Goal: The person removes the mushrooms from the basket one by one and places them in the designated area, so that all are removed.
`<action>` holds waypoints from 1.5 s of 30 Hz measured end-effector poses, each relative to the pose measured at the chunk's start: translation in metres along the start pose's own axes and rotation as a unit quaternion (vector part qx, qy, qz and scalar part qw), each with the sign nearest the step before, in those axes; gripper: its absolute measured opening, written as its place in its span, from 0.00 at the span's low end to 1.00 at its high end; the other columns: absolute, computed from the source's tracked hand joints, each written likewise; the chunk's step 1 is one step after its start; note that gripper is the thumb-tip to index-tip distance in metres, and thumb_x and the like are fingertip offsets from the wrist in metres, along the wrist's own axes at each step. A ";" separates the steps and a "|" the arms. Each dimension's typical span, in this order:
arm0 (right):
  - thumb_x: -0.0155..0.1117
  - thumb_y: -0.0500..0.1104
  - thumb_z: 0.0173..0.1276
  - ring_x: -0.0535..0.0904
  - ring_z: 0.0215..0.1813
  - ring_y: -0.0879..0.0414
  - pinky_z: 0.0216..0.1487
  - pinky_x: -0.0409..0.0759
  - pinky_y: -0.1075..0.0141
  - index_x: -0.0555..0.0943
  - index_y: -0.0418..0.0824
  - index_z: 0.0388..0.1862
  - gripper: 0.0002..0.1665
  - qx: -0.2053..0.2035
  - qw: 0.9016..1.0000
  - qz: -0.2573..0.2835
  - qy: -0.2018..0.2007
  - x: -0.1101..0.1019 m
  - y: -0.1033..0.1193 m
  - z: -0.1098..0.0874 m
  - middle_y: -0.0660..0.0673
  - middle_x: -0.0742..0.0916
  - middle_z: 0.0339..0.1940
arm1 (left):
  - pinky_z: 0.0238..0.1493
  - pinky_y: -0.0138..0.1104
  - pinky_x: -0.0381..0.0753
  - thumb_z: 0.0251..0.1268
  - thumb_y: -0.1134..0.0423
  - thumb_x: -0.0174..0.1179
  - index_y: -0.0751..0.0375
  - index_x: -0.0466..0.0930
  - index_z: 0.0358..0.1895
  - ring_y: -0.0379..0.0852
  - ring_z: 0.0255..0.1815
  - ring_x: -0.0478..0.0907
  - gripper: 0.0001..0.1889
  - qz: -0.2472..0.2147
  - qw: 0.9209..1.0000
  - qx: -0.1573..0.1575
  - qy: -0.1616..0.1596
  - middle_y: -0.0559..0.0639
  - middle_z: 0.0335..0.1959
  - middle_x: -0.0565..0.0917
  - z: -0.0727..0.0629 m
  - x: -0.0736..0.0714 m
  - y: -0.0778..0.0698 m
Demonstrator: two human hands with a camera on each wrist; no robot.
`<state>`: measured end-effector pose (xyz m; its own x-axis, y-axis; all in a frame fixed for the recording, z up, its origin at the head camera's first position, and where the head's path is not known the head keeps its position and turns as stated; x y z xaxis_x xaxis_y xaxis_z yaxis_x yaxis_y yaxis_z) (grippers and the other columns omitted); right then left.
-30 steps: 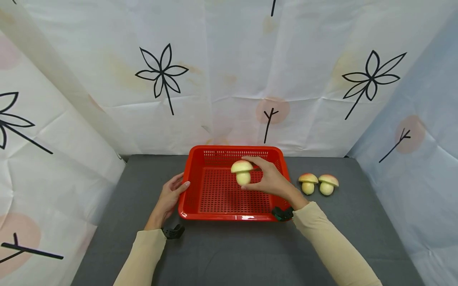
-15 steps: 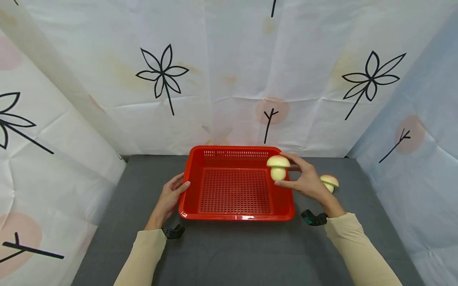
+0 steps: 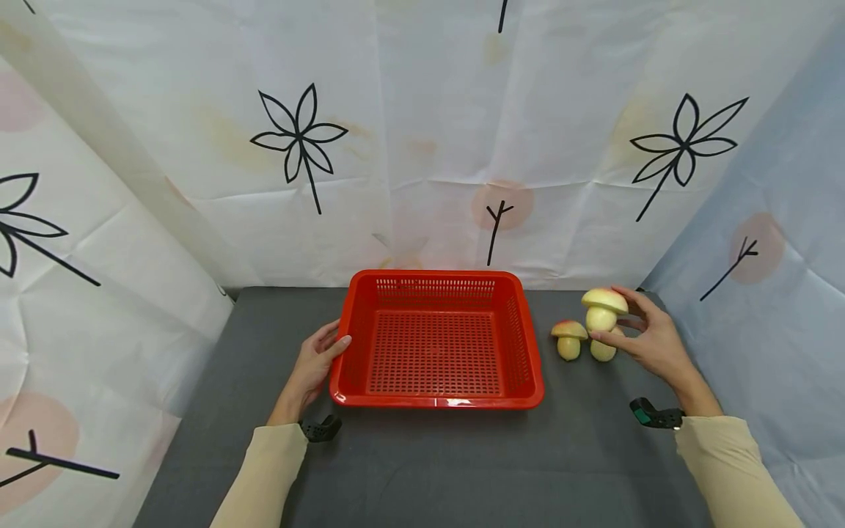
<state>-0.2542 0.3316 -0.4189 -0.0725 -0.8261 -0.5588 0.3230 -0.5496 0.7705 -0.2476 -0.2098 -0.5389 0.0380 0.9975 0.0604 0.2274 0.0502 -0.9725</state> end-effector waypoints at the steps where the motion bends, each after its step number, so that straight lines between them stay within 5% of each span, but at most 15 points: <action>1: 0.79 0.29 0.56 0.73 0.53 0.74 0.49 0.74 0.83 0.64 0.32 0.76 0.51 0.012 1.000 -0.005 -0.004 -0.005 -0.009 -0.002 0.58 0.74 0.57 | 0.53 0.41 0.85 0.74 0.57 0.62 0.57 0.59 0.79 0.53 0.60 0.80 0.34 0.001 1.000 0.000 -0.001 0.64 0.71 0.71 0.000 0.000 0.000; 8: 0.77 0.34 0.62 0.69 0.53 0.77 0.46 0.75 0.84 0.61 0.34 0.79 0.50 0.068 0.997 -0.024 -0.024 -0.029 -0.061 -0.017 0.49 0.72 0.64 | 0.53 0.42 0.85 0.74 0.57 0.62 0.57 0.59 0.79 0.54 0.60 0.80 0.35 0.006 1.000 0.001 -0.002 0.64 0.71 0.71 0.000 -0.001 0.000; 13: 0.77 0.42 0.64 0.66 0.49 0.80 0.38 0.73 0.81 0.59 0.33 0.79 0.51 0.115 0.992 -0.055 -0.017 -0.039 -0.093 -0.029 0.52 0.73 0.59 | 0.53 0.41 0.85 0.75 0.57 0.62 0.57 0.58 0.79 0.54 0.61 0.79 0.35 0.007 1.000 -0.001 -0.002 0.64 0.71 0.70 -0.001 -0.001 0.000; 18: 0.77 0.44 0.64 0.62 0.48 0.80 0.36 0.71 0.78 0.57 0.28 0.79 0.53 0.144 0.987 -0.074 0.009 -0.039 -0.116 -0.034 0.32 0.74 0.63 | 0.53 0.42 0.85 0.75 0.57 0.62 0.57 0.59 0.79 0.54 0.61 0.79 0.35 0.002 1.000 -0.001 -0.002 0.64 0.71 0.70 0.000 -0.001 0.001; 21: 0.77 0.44 0.64 0.67 0.49 0.70 0.34 0.70 0.78 0.57 0.27 0.78 0.54 0.154 0.984 -0.089 0.023 -0.036 -0.126 -0.036 0.24 0.71 0.66 | 0.54 0.43 0.84 0.75 0.57 0.62 0.58 0.59 0.79 0.57 0.62 0.78 0.35 0.002 1.000 0.002 -0.001 0.64 0.71 0.70 0.000 -0.001 0.001; 24: 0.77 0.44 0.64 0.74 0.55 0.47 0.35 0.71 0.76 0.57 0.25 0.77 0.54 0.163 0.981 -0.102 0.032 -0.033 -0.132 -0.037 0.21 0.70 0.66 | 0.55 0.44 0.84 0.75 0.58 0.62 0.58 0.59 0.79 0.60 0.64 0.77 0.35 0.002 1.000 0.005 0.000 0.64 0.71 0.70 0.000 -0.001 0.001; 28: 0.76 0.45 0.65 0.67 0.61 0.24 0.45 0.79 0.53 0.54 0.23 0.77 0.55 0.181 0.976 -0.110 0.046 -0.026 -0.139 -0.039 0.18 0.67 0.67 | 0.55 0.44 0.84 0.75 0.58 0.62 0.58 0.59 0.79 0.62 0.65 0.76 0.34 0.001 1.000 0.007 0.002 0.64 0.71 0.70 0.001 0.000 0.000; 32: 0.76 0.45 0.65 0.63 0.64 0.21 0.53 0.72 0.33 0.53 0.23 0.77 0.56 0.191 0.974 -0.108 0.058 -0.018 -0.146 -0.040 0.17 0.65 0.68 | 0.55 0.44 0.84 0.75 0.58 0.61 0.58 0.59 0.79 0.61 0.65 0.76 0.34 0.002 1.000 0.008 0.002 0.64 0.71 0.70 0.001 0.000 0.000; 45: 0.77 0.43 0.62 0.62 0.65 0.20 0.56 0.68 0.31 0.52 0.22 0.77 0.58 0.193 0.973 -0.112 0.063 -0.010 -0.149 -0.039 0.15 0.64 0.68 | 0.56 0.46 0.83 0.74 0.57 0.62 0.57 0.59 0.79 0.64 0.66 0.74 0.35 0.006 1.000 -0.005 -0.004 0.63 0.72 0.70 -0.001 -0.001 0.000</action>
<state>-0.2652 0.4269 -0.5400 0.0247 -0.6712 -0.7409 -0.0678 -0.7405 0.6686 -0.2467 -0.2103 -0.5392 0.0337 0.9983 0.0471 0.2360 0.0378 -0.9710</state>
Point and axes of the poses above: each hand's wrist, its own z-axis towards the middle knuckle, its own x-axis out of the palm, y = z × x, the point moved 9 cm from there along z, towards the middle knuckle
